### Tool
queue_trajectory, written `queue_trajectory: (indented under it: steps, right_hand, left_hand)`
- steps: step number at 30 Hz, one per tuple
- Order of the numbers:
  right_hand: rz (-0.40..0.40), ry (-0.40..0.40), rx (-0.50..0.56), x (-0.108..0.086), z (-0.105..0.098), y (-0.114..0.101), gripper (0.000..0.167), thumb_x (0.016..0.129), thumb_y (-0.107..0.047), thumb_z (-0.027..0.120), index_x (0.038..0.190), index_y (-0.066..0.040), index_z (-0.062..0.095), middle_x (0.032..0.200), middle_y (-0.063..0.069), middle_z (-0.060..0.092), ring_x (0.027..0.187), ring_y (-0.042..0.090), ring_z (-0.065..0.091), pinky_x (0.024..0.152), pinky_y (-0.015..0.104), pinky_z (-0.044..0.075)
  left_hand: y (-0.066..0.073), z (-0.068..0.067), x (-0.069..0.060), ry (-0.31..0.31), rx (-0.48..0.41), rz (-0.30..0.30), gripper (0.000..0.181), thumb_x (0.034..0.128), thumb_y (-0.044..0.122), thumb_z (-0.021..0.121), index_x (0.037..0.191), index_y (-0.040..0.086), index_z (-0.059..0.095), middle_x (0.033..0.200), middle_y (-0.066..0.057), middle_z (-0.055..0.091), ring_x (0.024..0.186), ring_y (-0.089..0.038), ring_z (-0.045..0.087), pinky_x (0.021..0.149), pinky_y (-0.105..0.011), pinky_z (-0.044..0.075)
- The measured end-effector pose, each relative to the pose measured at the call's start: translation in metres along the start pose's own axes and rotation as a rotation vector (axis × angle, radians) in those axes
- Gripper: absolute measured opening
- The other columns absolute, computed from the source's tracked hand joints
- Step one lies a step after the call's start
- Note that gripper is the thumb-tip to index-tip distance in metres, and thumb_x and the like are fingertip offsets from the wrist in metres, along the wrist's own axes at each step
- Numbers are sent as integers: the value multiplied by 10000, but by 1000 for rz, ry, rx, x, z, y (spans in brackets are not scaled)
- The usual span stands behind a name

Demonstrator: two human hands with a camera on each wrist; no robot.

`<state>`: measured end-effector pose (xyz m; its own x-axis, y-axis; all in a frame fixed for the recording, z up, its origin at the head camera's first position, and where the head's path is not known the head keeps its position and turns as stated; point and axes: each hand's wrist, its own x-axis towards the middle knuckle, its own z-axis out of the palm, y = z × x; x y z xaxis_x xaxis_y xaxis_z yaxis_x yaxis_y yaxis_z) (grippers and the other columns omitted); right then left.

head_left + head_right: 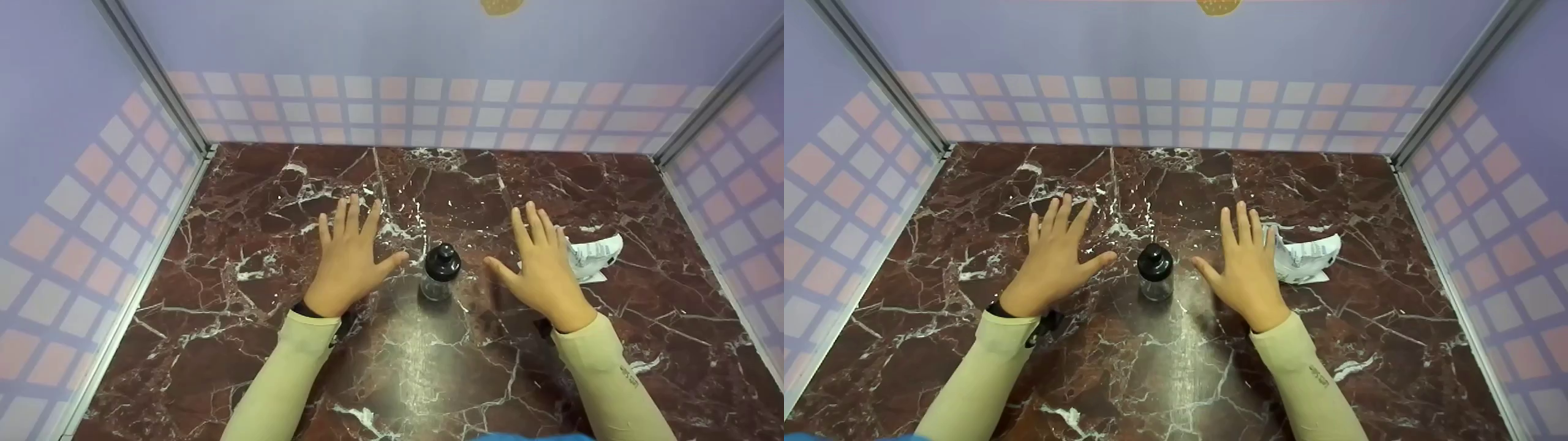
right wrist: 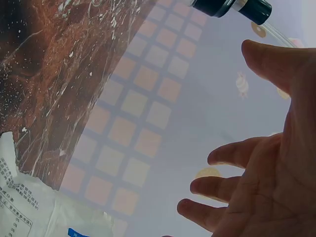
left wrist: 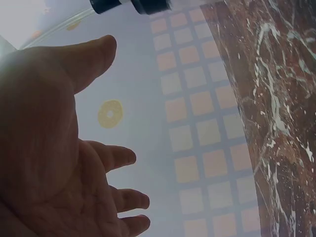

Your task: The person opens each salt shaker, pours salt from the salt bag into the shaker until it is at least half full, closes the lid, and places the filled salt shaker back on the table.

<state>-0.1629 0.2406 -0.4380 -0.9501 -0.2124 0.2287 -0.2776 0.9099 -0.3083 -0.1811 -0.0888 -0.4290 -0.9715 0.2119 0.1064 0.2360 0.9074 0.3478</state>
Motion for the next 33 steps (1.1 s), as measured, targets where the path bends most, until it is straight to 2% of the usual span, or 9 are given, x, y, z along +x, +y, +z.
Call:
queue_trajectory:
  steps: [6, 10, 12, 15, 18, 21, 24, 28, 33]
  right_hand:
    - [-45, 26, 14, 2, 2, -3, 945, 943, -472, 713, 1628, -27, 236, 1685, 255, 173, 1544, 477, 145, 1224, 688, 89]
    - [-83, 39, 19, 3, 4, -4, 932, 930, -433, 741, 1611, -4, 270, 1667, 266, 221, 1536, 476, 175, 1235, 669, 64]
    - [-100, 46, 12, 3, 4, -4, 928, 926, -429, 748, 1607, -3, 282, 1661, 259, 244, 1535, 465, 188, 1242, 654, 27]
    - [-129, 60, -7, 5, 6, -6, 925, 917, -433, 760, 1597, 0, 308, 1646, 245, 295, 1532, 446, 215, 1250, 630, -13]
    - [-159, 53, -8, 6, 8, -9, 927, 904, -425, 781, 1587, 7, 328, 1628, 232, 344, 1527, 429, 244, 1255, 612, -21]
    - [-189, 30, 20, 6, 11, -12, 929, 889, -390, 807, 1581, 11, 335, 1602, 228, 392, 1514, 418, 284, 1264, 593, 2]
    - [-221, 15, 76, 4, 15, -16, 931, 870, -337, 835, 1579, 5, 338, 1568, 230, 439, 1490, 409, 340, 1273, 567, 56]
    - [-269, -7, 165, 1, 21, -22, 933, 862, -304, 846, 1582, -1, 334, 1553, 217, 464, 1460, 398, 395, 1269, 544, 151]
    - [-279, -61, 260, -3, 25, -29, 928, 888, -290, 830, 1602, -19, 303, 1593, 183, 427, 1476, 378, 384, 1259, 521, 212]
  left_hand:
    - [-1, 3, 1, -37, -80, 41, 1042, 893, 806, 499, 1671, 220, 127, 1720, -170, -20, 1585, -355, -79, 1243, -569, -102]
    - [-2, 9, 3, -109, -183, 72, 1058, 876, 830, 483, 1673, 264, 77, 1728, -119, -37, 1591, -315, -59, 1255, -589, 49]
    - [-2, 11, 4, -146, -220, 89, 1090, 850, 826, 526, 1671, 285, 55, 1732, -88, -38, 1593, -312, -22, 1239, -605, 131]
    - [0, 12, 3, -193, -281, 132, 1140, 821, 735, 676, 1667, 315, 38, 1735, -59, -14, 1589, -338, 36, 1206, -629, 215]
    - [4, 17, 2, -234, -352, 175, 1180, 800, 590, 808, 1664, 335, 44, 1735, -26, 55, 1586, -319, 96, 1215, -597, 227]
    - [9, 26, 3, -263, -393, 205, 1186, 787, 523, 855, 1667, 310, 88, 1724, -35, 155, 1571, -299, 182, 1226, -559, 241]
    - [14, 37, 3, -282, -422, 216, 1162, 779, 507, 869, 1663, 251, 159, 1700, -78, 239, 1540, -301, 277, 1229, -533, 266]
    - [23, 52, 5, -291, -485, 193, 1095, 791, 427, 885, 1644, 203, 236, 1654, -96, 343, 1484, -306, 389, 1206, -539, 319]
    - [33, 64, 6, -260, -492, 195, 988, 828, 340, 867, 1619, 176, 300, 1566, -92, 484, 1392, -290, 511, 1161, -527, 395]
